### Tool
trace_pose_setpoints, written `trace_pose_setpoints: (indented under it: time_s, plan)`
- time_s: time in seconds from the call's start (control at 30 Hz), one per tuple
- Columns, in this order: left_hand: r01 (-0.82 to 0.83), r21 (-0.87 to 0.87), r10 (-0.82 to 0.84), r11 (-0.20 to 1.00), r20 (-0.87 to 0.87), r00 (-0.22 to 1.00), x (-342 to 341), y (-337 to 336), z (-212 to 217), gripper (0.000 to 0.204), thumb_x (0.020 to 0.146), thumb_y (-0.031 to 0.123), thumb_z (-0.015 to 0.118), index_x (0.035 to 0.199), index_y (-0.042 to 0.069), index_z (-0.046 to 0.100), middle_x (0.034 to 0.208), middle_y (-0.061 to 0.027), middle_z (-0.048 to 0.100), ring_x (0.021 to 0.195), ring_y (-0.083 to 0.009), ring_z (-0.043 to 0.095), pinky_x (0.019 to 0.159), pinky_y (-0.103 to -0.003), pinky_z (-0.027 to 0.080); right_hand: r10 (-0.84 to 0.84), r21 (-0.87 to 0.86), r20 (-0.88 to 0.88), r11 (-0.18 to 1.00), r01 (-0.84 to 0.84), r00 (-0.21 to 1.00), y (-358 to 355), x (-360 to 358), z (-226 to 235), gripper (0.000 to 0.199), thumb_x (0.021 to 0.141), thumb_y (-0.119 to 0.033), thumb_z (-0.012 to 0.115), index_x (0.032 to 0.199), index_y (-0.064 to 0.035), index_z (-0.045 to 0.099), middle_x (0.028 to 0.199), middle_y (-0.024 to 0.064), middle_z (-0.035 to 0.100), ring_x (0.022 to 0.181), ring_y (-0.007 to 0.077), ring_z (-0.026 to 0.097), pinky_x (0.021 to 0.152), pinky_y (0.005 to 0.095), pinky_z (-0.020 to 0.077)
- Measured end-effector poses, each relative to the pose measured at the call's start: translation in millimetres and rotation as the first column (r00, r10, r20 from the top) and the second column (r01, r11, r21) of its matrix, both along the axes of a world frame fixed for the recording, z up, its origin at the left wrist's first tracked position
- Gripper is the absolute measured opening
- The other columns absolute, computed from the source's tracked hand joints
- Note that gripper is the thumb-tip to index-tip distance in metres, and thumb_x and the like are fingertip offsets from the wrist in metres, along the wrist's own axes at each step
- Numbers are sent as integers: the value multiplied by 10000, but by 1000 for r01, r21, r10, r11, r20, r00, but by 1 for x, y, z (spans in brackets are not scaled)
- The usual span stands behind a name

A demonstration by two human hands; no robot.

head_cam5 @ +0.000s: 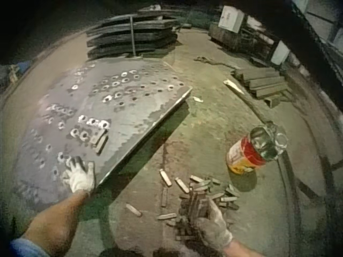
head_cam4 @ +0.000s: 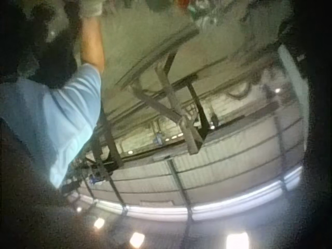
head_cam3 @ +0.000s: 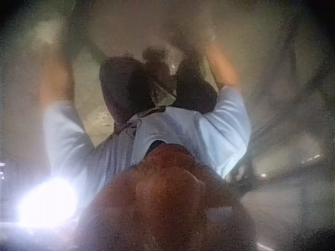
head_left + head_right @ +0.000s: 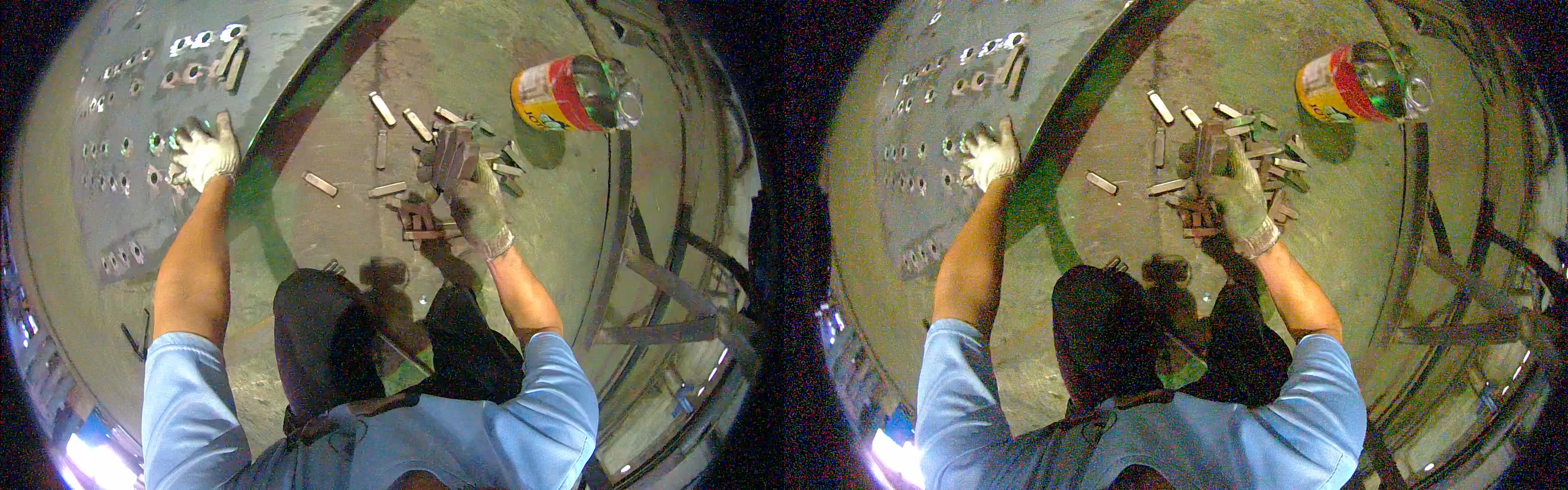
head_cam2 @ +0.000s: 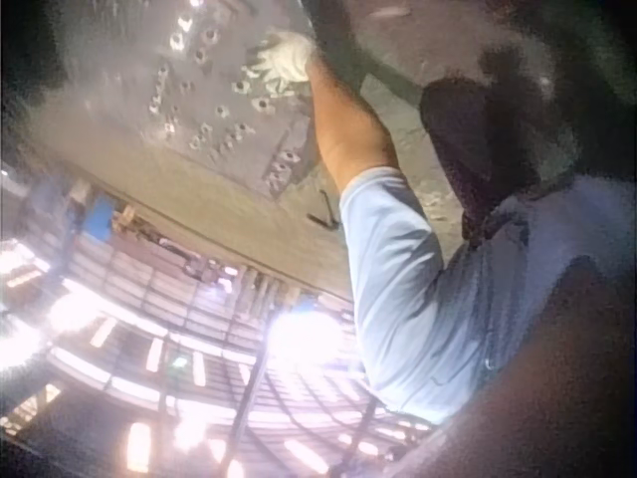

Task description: The person kneels on the floor and repeatedly picks up small metal pins, inserting them into holes on a perforated metal sheet. The person handles the pins one at a time, placing them into the sheet's holes.

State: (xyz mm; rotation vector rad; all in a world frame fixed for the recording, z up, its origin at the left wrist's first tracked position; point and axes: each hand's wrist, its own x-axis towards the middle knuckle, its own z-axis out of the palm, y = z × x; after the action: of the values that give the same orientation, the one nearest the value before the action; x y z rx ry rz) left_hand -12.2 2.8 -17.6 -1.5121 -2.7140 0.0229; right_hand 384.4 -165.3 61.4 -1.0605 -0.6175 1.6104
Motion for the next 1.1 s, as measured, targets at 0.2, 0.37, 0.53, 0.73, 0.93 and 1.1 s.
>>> trace_pose_setpoints:
  time_s: [0.2, 0.37, 0.53, 0.73, 0.93, 1.1]
  plan:
    - [9, 1, -9, 1000, 54, 998, 9, -3, 11, 864, 935, 735, 397, 1592, 181, 313, 1677, -139, 227, 1505, -492, 208, 1147, -762, 115, 111, -115, 139, 989, -95, 984, 26, -22, -26, 494, 953, -229, 606, 1390, -17, 515, 1237, 133, 666, 992, 227, 671, 823, 352, 564]
    - [0, -46, 0, 999, 2, 1000, 11, -4, 13, 859, 948, 739, 364, 1596, 178, 303, 1691, -124, 183, 1506, -488, 194, 1140, -758, 150, 213, -122, 185, 974, -193, 959, 81, -50, -21, 360, 970, -223, 588, 1270, -23, 594, 1096, 90, 703, 846, 178, 655, 656, 307, 521]
    - [-24, -57, 26, 998, 40, 999, 8, -6, 17, 883, 936, 759, 366, 1608, 193, 283, 1698, -124, 157, 1517, -487, 172, 1159, -737, 126, 261, -154, 268, 962, -226, 928, 175, -99, -9, 274, 962, -222, 600, 1117, -2, 654, 1005, 90, 718, 780, 162, 656, 613, 282, 492]
    - [-2, -46, 5, 999, 51, 999, 17, -2, 24, 874, 951, 745, 345, 1610, 174, 278, 1699, -126, 153, 1511, -498, 178, 1165, -733, 100, 75, -2, 991, 831, -557, 109, 285, -120, -38, 205, 952, -188, 588, 1018, -26, 695, 966, 163, 700, 800, 257, 688, 707, 354, 554]
    - [-4, -42, 6, 999, 65, 998, 10, -7, 22, 880, 940, 749, 364, 1609, 183, 281, 1699, -125, 157, 1516, -490, 171, 1157, -746, 85, 342, -119, 903, 783, -611, 262, 303, -138, -11, 327, 924, -130, 619, 1247, -137, 667, 1043, 217, 654, 872, 353, 699, 776, 430, 575]
    - [1, -58, 2, 998, 48, 999, 8, -5, 22, 841, 948, 721, 377, 1603, 200, 293, 1703, -133, 124, 1518, -468, 173, 1125, -768, 158, 122, 69, 660, 973, -222, 741, 308, -140, -42, 460, 871, -268, 729, 1255, -26, 649, 934, 228, 710, 837, 335, 701, 746, 395, 547]
